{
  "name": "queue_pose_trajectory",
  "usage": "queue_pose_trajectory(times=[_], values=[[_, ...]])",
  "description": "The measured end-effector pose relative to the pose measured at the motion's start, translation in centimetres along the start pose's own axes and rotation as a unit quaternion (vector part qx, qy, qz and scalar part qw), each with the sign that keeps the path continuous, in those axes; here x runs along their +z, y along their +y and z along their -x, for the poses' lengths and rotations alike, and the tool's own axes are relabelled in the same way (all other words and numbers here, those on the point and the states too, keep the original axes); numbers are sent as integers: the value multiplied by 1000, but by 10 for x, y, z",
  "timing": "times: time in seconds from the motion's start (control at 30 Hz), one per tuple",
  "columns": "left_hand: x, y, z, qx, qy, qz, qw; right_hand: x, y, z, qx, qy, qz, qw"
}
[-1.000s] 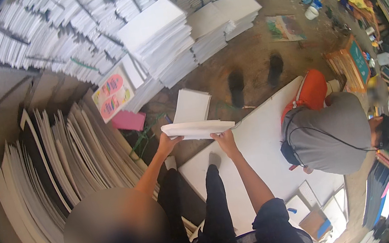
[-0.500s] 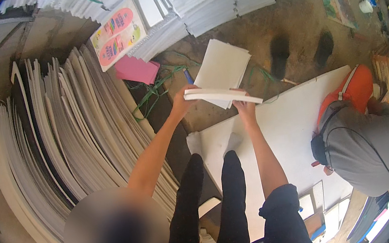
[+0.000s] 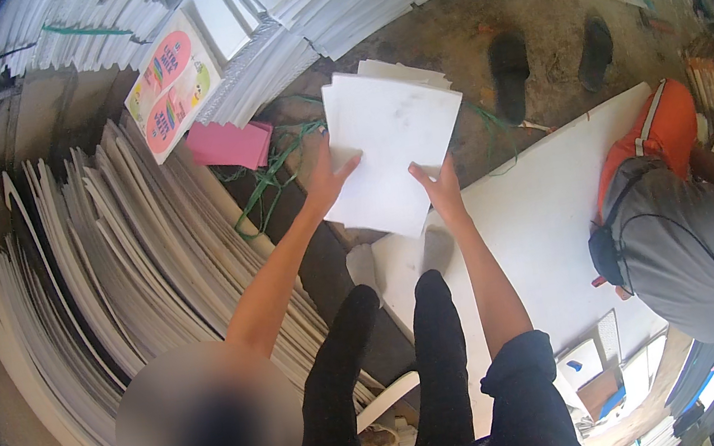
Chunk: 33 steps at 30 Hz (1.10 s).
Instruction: The person sits on the floor and bundles stacks of white paper sheets. They use a green plastic strap to tie the stacks together, cutting the strap with a blue utility knife and securing it with a knot. The person handles the paper stacks and the strap repeatedly to create multiple bundles.
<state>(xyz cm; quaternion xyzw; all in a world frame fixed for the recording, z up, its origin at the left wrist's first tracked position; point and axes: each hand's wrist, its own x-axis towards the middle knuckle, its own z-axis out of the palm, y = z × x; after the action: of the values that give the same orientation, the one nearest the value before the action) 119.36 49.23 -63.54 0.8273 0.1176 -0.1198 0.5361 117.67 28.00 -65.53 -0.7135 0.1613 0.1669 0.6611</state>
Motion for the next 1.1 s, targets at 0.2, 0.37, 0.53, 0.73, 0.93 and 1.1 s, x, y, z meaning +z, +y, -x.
queue_pose_trajectory(times=[0.2, 0.37, 0.53, 0.73, 0.93, 1.1], values=[[17, -22, -63, -26, -84, -64, 994, -3, 33, -46, -29, 45, 38, 998], [38, -67, -102, 62, -59, -203, 976, 7, 71, -92, -88, 103, 258, 957], [51, -93, -103, 129, -71, 2, 989, 17, 89, -95, -150, 122, 158, 968], [44, -92, -108, 93, -129, 170, 973, 18, 84, -94, -220, 107, 83, 966], [41, -86, -137, 133, -228, 159, 951, -8, 84, -127, -309, 27, 102, 945], [30, -115, -133, 39, -148, 203, 967, -15, 87, -119, -250, 75, 27, 965]])
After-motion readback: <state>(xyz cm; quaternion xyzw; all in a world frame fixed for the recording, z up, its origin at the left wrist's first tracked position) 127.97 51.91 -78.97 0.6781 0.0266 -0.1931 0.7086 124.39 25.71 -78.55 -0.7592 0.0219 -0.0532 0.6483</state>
